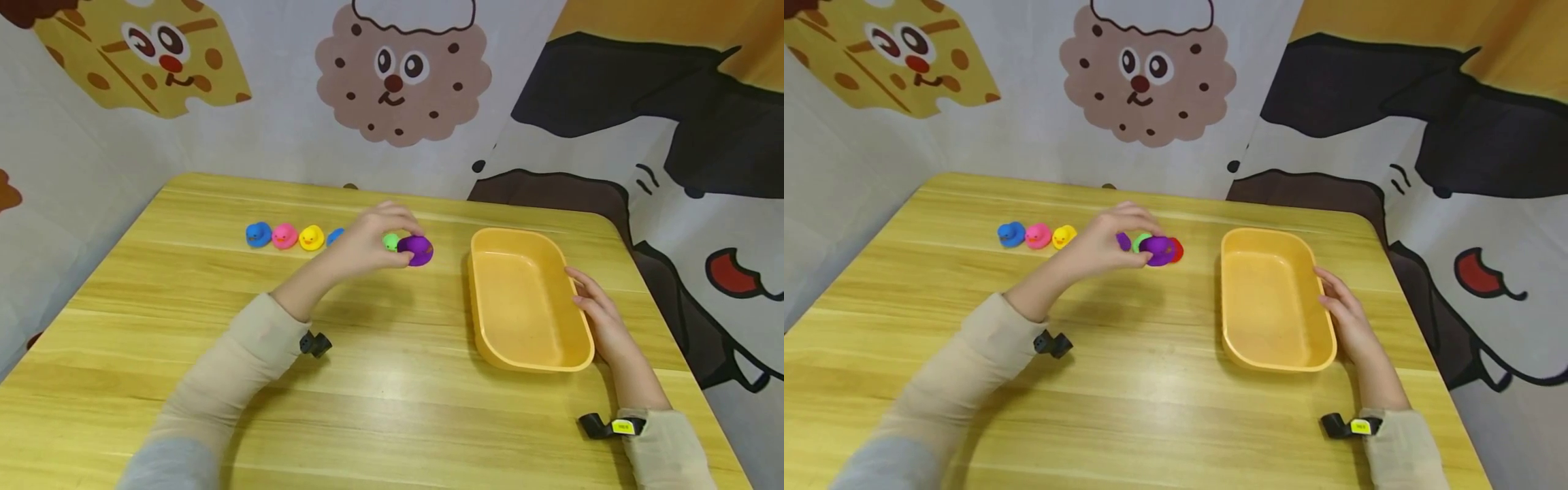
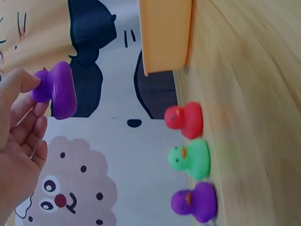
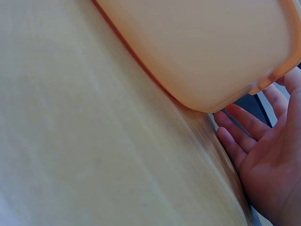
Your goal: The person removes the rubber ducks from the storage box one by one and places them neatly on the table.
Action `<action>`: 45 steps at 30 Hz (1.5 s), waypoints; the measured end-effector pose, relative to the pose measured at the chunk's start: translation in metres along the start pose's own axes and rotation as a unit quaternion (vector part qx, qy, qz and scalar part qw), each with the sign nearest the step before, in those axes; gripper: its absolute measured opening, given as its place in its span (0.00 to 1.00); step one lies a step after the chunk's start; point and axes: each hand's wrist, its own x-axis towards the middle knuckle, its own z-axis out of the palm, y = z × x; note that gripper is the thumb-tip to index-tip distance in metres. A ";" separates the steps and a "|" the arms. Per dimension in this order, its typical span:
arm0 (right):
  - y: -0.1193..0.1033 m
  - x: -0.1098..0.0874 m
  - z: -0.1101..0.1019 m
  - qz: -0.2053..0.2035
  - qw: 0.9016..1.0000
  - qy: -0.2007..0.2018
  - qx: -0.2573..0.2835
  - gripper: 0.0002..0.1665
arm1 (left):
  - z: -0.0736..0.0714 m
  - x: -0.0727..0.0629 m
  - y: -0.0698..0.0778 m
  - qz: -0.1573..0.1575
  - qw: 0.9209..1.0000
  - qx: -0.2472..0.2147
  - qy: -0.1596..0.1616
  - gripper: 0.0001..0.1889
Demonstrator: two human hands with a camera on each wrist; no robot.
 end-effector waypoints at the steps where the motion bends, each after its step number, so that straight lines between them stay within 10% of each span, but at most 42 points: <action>1: 0.000 0.000 0.000 0.000 1.000 0.000 0.000 0.28 | -0.002 -0.002 -0.001 0.002 1.000 0.001 0.000 0.15; 25: 0.000 0.000 0.000 0.004 1.000 0.000 -0.004 0.28 | -0.042 -0.044 -0.031 -0.015 0.999 0.028 0.014 0.16; 45: 0.000 -0.001 0.000 0.009 1.000 -0.002 0.001 0.28 | -0.080 -0.082 -0.047 -0.145 0.988 0.058 0.013 0.18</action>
